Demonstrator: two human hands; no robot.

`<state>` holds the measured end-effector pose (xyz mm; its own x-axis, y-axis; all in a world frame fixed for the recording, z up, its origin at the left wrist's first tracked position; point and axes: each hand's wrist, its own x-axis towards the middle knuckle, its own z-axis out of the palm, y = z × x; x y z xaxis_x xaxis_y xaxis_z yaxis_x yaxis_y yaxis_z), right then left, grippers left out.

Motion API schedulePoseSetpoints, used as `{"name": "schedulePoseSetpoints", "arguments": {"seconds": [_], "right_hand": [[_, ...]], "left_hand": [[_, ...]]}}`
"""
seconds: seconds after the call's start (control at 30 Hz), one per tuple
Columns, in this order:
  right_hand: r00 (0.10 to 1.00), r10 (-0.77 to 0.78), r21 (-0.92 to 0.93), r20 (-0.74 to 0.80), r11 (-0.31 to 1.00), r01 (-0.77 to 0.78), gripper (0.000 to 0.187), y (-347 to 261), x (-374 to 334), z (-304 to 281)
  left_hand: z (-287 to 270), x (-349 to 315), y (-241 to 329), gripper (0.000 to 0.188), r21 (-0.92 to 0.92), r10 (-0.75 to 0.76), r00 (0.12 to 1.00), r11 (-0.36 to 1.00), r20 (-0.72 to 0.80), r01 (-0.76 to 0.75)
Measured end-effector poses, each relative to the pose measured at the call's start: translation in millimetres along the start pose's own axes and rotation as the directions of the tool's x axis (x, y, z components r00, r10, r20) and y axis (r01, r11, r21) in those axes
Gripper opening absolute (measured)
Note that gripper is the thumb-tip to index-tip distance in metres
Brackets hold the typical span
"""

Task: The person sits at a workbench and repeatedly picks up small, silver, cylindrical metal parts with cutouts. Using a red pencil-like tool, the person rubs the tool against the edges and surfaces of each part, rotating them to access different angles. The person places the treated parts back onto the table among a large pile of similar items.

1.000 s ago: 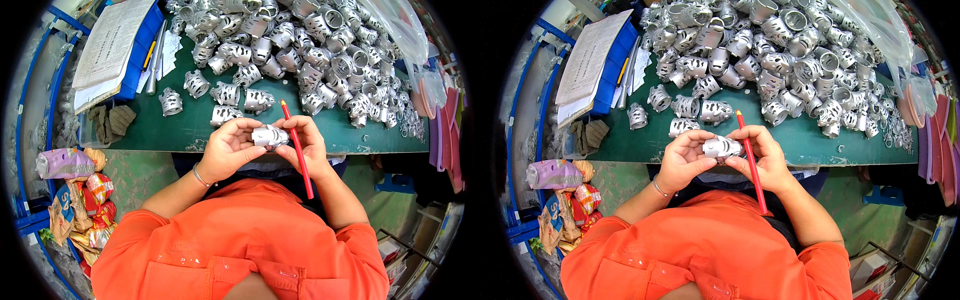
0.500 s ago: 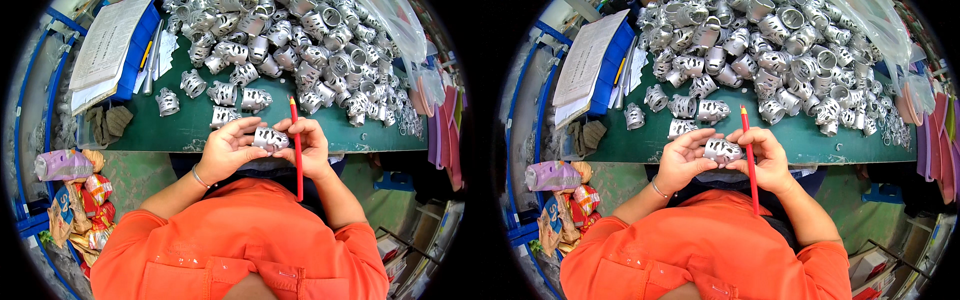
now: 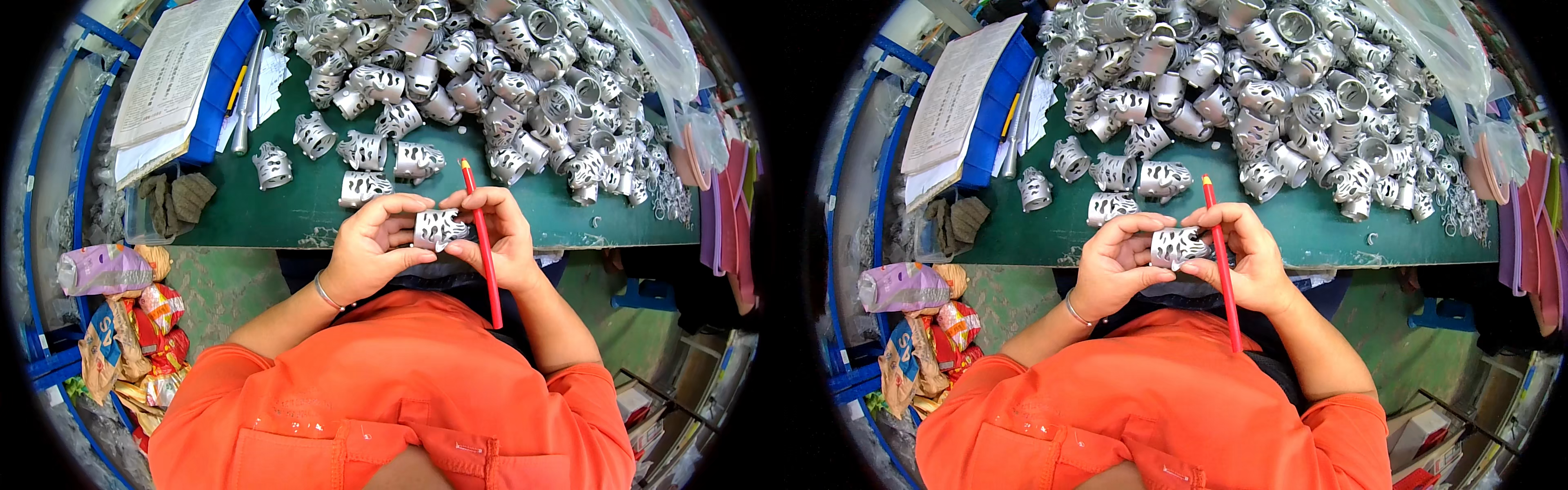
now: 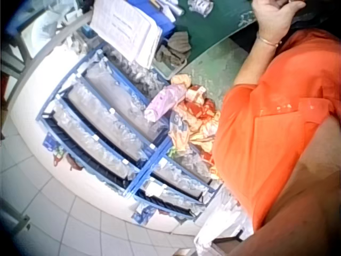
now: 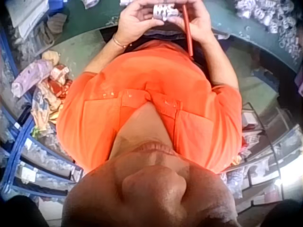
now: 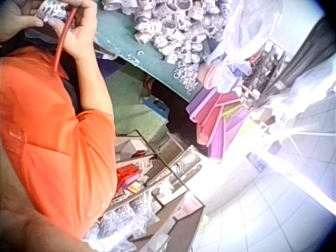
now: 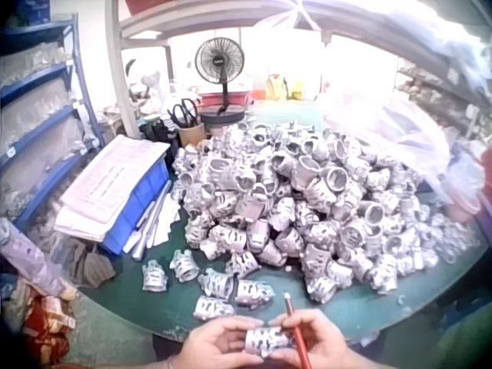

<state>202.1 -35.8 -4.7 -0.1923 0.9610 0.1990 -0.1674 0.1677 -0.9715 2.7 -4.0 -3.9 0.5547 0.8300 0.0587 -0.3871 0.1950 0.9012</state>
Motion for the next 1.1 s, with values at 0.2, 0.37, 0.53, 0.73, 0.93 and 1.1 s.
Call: {"name": "schedulePoseSetpoints", "arguments": {"seconds": [0.2,0.37,0.53,0.73,0.93,1.1], "right_hand": [[1.0,-0.001,0.038,0.013,0.999,0.001,0.049,3,0,-2],[0.998,-0.001,0.096,-0.058,0.995,0.007,0.051,3,-1,4],[0.973,-0.23,-0.236,0.001,0.946,0.224,0.052,9,0,-1],[0.995,-0.072,0.027,-0.07,0.997,0.074,0.048,9,-2,2],[0.989,-0.137,0.08,0.065,0.988,0.131,0.042,9,2,-4],[0.997,-0.066,0.068,0.038,0.996,0.063,0.047,1,1,-6]], "left_hand": [[0,0,-2,0.049,0.047,0.028,1.0,0.998,0.009,-0.028],[-1,-1,-3,0.052,0.058,0.014,1.0,0.998,0.01,-0.015],[-3,-4,-10,0.057,0.138,0.052,0.999,0.989,0.011,-0.053],[-4,1,4,0.025,-0.048,-0.087,0.996,0.995,-0.018,0.086],[-17,4,3,0.03,-0.084,-0.12,0.986,0.988,0.12,0.13],[-18,2,8,0.047,-0.037,-0.14,0.973,0.988,0.183,0.15]]}}
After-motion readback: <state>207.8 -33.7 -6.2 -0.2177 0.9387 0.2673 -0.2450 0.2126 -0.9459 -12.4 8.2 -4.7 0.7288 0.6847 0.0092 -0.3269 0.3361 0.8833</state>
